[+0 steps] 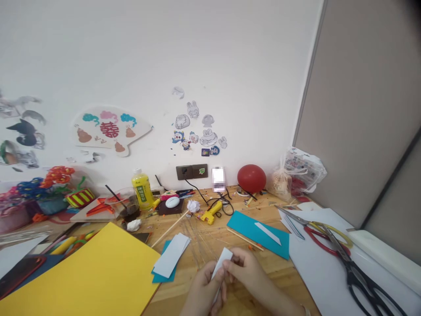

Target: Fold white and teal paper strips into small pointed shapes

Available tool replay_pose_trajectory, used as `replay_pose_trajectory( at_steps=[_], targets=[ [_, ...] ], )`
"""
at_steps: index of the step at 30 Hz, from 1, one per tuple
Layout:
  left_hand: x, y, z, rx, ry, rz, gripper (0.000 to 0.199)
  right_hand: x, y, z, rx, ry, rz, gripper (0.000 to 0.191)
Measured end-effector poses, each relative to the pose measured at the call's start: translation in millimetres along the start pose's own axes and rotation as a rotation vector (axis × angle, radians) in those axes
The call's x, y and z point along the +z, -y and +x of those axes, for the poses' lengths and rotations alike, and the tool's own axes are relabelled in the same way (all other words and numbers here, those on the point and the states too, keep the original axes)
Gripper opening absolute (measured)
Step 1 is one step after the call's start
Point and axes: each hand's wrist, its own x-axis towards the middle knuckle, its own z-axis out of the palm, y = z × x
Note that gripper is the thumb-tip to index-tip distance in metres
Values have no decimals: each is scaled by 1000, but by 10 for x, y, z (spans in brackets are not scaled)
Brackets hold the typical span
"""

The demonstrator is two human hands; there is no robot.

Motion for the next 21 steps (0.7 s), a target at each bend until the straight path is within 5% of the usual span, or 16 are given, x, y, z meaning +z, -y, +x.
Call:
replay_pose_trajectory(
  at_steps=[21],
  targets=[
    [21,-171,-69,11,26,140,43,23,49,-5,54,21,96,27]
  ],
)
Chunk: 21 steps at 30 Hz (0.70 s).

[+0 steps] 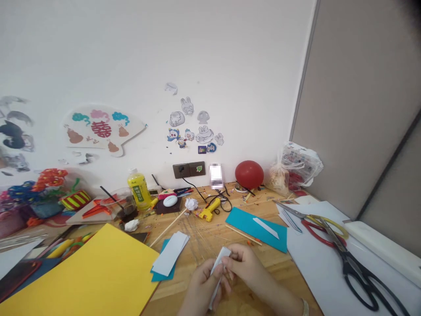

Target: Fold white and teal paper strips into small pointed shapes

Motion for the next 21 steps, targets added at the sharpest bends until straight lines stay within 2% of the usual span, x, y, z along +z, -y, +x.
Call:
replay_pose_trajectory(
  at_steps=[7,13,18,21],
  targets=[
    [10,-14,-7,-40,11,16,43,-25,31,-14,-46,-19,-68,31],
    [-71,8,10,-91,-33,116,41,-126,82,23,-74,-134,-183,36],
    [-101,-41,-9,-205,28,63,43,-150,106,40,-86,-145,-205,37],
    [-101,-105,-32,-229,76,41,44,-157,97,47,-87,-173,-221,38]
  ],
)
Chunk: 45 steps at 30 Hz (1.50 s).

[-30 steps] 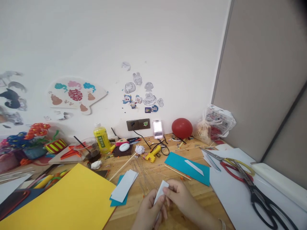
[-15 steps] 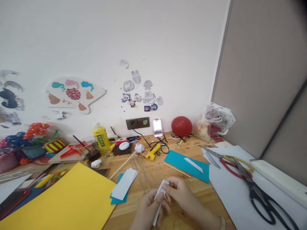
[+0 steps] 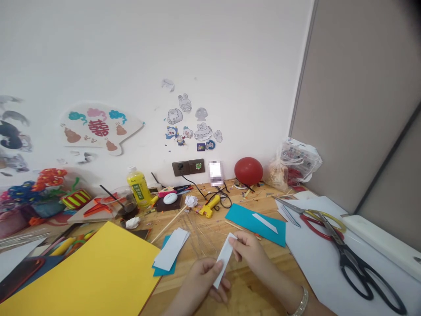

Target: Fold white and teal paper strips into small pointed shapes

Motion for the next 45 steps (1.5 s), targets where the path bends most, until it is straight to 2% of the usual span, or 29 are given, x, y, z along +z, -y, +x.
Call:
replay_pose_trajectory(
  at_steps=[2,5,8,12,20,27,32,37,41,45],
  targets=[
    [-11,-40,-16,38,-3,57,43,-6,-8,5,3,-17,-11,39],
    [-33,-81,-23,118,-101,242,33,-10,-9,7,13,-26,-21,39],
    [-40,-86,-14,119,-158,329,28,-4,1,-1,17,-26,-26,38],
    [-37,-57,-4,68,-128,253,35,4,13,-7,15,-21,-31,36],
    [-54,-33,-20,60,-64,220,41,8,-12,2,11,-7,-24,35],
    [-72,19,-7,-3,-54,194,39,20,-25,7,36,-18,-19,33],
    [-19,-36,-31,56,15,172,38,94,-28,-42,51,67,23,29],
    [-13,-35,-31,67,-41,211,42,156,-35,-83,50,110,65,26],
    [17,-45,-46,42,-20,196,45,141,-39,-75,47,77,71,29],
    [56,-47,-32,110,-166,259,48,115,-45,-56,34,48,56,31]
  ],
)
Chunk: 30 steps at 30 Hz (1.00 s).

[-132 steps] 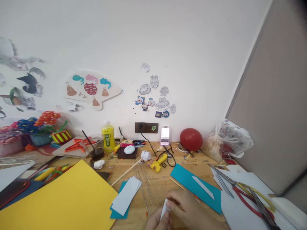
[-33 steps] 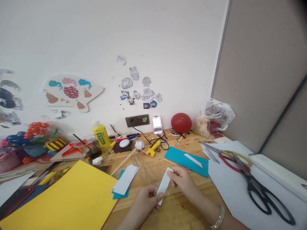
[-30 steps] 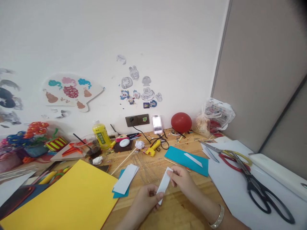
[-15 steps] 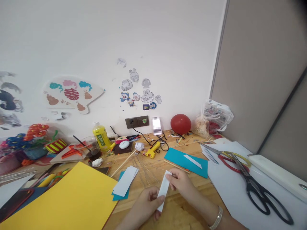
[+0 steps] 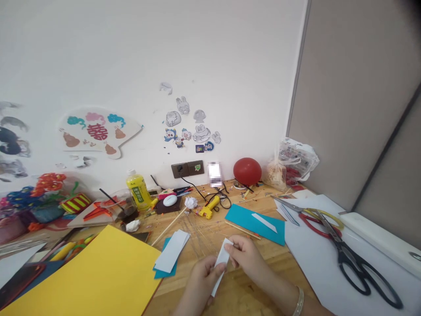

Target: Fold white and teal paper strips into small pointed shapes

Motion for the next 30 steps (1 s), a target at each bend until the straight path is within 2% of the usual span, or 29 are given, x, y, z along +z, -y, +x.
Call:
replay_pose_trajectory(
  at_steps=[6,9,12,17,20,25,30],
  targets=[
    [-24,70,58,-3,-57,80,47,-12,18,9,-21,-21,-3,32],
    [-28,64,40,41,-78,94,46,-20,19,20,-18,-14,14,30],
    [-13,38,1,94,-97,100,46,-46,19,31,3,33,43,28],
    [10,23,-25,87,-98,84,47,-72,28,-4,64,146,103,21],
    [14,34,-17,89,-97,93,48,-47,5,-29,122,151,138,23],
    [7,31,-25,93,-69,85,49,4,-37,-23,135,34,133,29],
    [-13,-4,-44,38,-28,51,47,13,-20,-8,86,110,218,42]
  ],
)
